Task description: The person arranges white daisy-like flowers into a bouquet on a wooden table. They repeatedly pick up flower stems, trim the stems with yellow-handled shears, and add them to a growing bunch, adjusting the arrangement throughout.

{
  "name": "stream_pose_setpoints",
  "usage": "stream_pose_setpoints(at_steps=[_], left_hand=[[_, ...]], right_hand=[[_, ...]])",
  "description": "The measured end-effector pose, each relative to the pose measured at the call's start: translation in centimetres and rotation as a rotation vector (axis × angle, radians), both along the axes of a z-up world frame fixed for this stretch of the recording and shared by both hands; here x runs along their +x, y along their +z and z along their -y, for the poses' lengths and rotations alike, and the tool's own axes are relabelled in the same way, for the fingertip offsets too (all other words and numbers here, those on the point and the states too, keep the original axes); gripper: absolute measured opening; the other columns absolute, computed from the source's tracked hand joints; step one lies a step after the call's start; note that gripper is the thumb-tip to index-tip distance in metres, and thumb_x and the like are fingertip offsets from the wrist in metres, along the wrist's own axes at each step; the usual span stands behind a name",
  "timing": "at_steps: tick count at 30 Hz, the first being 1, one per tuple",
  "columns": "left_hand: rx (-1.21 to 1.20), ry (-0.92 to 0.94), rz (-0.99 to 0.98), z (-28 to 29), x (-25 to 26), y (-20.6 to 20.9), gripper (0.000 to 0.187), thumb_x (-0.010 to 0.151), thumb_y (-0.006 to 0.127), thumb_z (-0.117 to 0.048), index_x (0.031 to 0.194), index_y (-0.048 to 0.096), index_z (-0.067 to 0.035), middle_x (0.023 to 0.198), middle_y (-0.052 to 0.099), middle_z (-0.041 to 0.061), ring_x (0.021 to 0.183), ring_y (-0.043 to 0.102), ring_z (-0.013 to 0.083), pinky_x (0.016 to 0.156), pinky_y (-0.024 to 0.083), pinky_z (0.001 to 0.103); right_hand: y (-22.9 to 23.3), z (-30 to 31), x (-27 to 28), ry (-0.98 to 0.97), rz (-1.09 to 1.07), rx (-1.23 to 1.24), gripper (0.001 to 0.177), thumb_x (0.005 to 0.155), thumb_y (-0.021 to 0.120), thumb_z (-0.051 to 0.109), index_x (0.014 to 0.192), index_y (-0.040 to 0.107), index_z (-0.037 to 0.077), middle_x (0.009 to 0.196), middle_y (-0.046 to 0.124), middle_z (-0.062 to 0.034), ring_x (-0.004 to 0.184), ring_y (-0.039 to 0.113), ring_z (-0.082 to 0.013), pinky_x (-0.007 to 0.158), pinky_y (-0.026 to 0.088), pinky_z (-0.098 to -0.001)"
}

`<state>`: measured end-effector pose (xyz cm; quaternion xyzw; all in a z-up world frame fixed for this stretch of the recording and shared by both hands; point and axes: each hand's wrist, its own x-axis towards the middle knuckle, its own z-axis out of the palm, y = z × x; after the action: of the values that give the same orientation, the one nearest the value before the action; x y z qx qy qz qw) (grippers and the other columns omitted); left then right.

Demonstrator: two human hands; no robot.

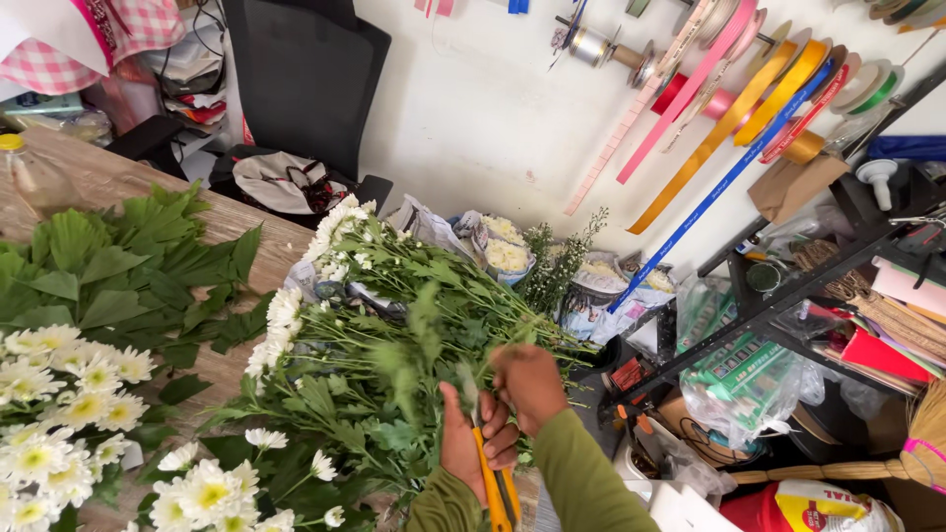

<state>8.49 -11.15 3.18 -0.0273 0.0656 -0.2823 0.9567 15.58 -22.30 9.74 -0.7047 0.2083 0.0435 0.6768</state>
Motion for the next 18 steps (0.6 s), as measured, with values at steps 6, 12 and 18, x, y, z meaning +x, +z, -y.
stream_pose_setpoints(at_steps=[6, 12, 18], left_hand=[[0.434, -0.055, -0.116, -3.1, -2.2, 1.5, 0.047, 0.099, 0.051, -0.06, 0.099, 0.058, -0.014, 0.077, 0.049, -0.002, 0.052, 0.039, 0.01, 0.045, 0.034, 0.029], [1.09, -0.068, 0.148, -6.4, -3.3, 2.0, 0.028, 0.097, 0.057, -0.043, 0.106, 0.065, -0.018, 0.084, 0.065, 0.0, 0.055, 0.041, 0.0145, 0.051, 0.037, 0.039], [1.751, 0.009, 0.604, -9.3, -5.5, -1.5, 0.042, 0.108, 0.054, -0.044, 0.097, 0.063, -0.004, 0.077, 0.057, 0.014, 0.062, 0.046, 0.0239, 0.064, 0.042, 0.048]], right_hand=[[0.2, 2.1, 0.2, 0.006, 0.135, 0.116, 0.012, 0.092, 0.071, 0.017, 0.089, 0.064, 0.007, 0.077, 0.06, 0.0011, 0.067, 0.056, -0.0107, 0.056, 0.043, -0.0295], [-0.1, 0.8, -7.2, 0.346, 0.028, 0.126, 0.016, 0.088, 0.076, 0.018, 0.092, 0.073, 0.002, 0.076, 0.06, -0.002, 0.067, 0.052, -0.0131, 0.059, 0.044, -0.0337], [-1.0, -1.3, -8.7, 0.238, 0.002, 0.177, 0.021, 0.091, 0.075, 0.016, 0.104, 0.067, 0.002, 0.08, 0.058, -0.0018, 0.066, 0.052, -0.014, 0.056, 0.04, -0.032]])
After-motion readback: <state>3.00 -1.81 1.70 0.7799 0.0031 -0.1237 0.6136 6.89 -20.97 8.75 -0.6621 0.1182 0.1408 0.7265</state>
